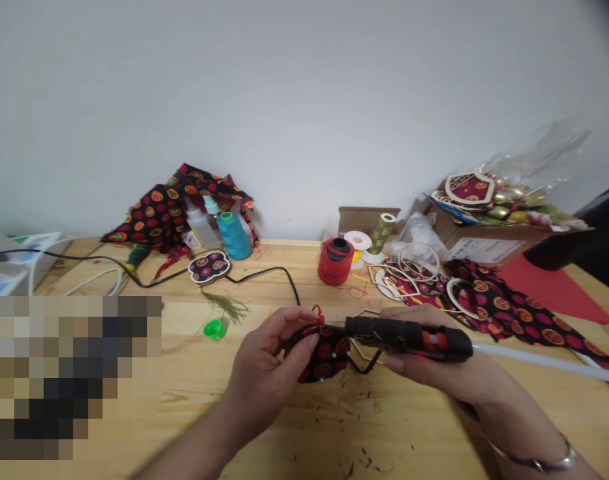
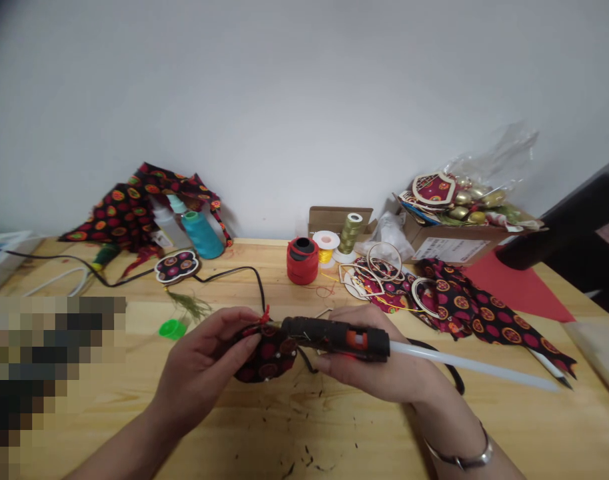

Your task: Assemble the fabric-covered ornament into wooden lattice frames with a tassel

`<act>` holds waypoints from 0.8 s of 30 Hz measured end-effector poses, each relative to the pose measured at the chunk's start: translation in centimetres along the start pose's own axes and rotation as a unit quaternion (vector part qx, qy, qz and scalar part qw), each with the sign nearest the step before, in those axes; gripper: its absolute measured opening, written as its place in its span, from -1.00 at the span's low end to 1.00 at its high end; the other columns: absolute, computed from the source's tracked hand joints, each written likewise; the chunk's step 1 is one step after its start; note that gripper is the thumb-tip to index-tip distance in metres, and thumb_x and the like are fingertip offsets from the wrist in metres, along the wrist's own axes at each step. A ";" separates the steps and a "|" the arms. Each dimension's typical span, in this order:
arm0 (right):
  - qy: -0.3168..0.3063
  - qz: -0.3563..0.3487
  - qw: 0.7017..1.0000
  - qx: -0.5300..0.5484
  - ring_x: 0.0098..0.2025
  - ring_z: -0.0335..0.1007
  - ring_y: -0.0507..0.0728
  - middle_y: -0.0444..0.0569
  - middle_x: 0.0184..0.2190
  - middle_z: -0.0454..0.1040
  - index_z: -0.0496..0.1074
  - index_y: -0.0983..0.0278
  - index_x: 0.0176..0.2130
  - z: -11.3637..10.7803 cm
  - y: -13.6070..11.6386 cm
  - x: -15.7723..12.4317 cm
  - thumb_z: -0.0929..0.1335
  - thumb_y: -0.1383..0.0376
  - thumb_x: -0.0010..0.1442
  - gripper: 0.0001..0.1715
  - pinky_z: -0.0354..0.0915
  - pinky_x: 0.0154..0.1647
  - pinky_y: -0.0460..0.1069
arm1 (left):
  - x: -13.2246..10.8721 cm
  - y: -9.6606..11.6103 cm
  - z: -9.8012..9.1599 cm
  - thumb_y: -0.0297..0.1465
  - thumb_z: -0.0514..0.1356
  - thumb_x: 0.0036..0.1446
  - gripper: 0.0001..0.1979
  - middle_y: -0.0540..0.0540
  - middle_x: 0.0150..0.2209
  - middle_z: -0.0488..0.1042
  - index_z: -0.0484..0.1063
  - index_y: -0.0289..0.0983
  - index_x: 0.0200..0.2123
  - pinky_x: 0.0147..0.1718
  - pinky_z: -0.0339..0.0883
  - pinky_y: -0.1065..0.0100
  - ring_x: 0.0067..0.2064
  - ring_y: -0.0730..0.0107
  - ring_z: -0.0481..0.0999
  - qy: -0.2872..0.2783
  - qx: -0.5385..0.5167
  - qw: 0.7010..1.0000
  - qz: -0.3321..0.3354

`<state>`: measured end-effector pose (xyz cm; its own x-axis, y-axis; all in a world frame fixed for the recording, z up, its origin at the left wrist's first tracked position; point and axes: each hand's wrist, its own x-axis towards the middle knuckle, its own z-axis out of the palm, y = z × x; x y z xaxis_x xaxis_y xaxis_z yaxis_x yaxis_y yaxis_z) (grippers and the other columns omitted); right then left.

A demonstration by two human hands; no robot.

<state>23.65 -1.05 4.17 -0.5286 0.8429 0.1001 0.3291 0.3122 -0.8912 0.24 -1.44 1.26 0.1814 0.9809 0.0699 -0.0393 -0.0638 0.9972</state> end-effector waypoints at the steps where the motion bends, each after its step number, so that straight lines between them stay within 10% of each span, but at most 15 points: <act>1: -0.001 0.000 1.000 -0.003 -0.44 0.17 0.05 -0.13 -0.50 0.28 0.28 0.27 -0.50 0.0 0.0 0.0 0.34 0.25 0.17 -0.75 0.14 -0.43 -0.03 | 0.0 0.0 0.0 -0.49 0.19 0.12 -0.85 0.05 -0.29 0.64 0.44 -0.19 -0.23 -0.30 0.48 0.56 -0.28 0.49 0.61 0.002 0.001 1.000 0.004; 24: 0.001 -0.003 1.000 0.002 -0.47 0.12 0.03 -0.16 -0.53 0.23 0.22 0.25 -0.53 0.1 -0.3 -0.1 0.35 0.26 0.16 -0.71 0.09 -0.46 -0.04 | 0.0 -0.5 0.0 -0.47 0.18 0.15 -0.85 0.07 -0.28 0.63 0.43 -0.16 -0.20 -0.37 0.47 0.60 -0.28 0.50 0.61 -0.012 -0.015 1.000 0.004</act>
<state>23.47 -1.25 4.35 -0.5286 0.8421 0.1069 0.3223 0.3156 -0.8925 0.27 -1.42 0.79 0.2040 0.9758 0.0786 -0.0702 -0.0655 0.9954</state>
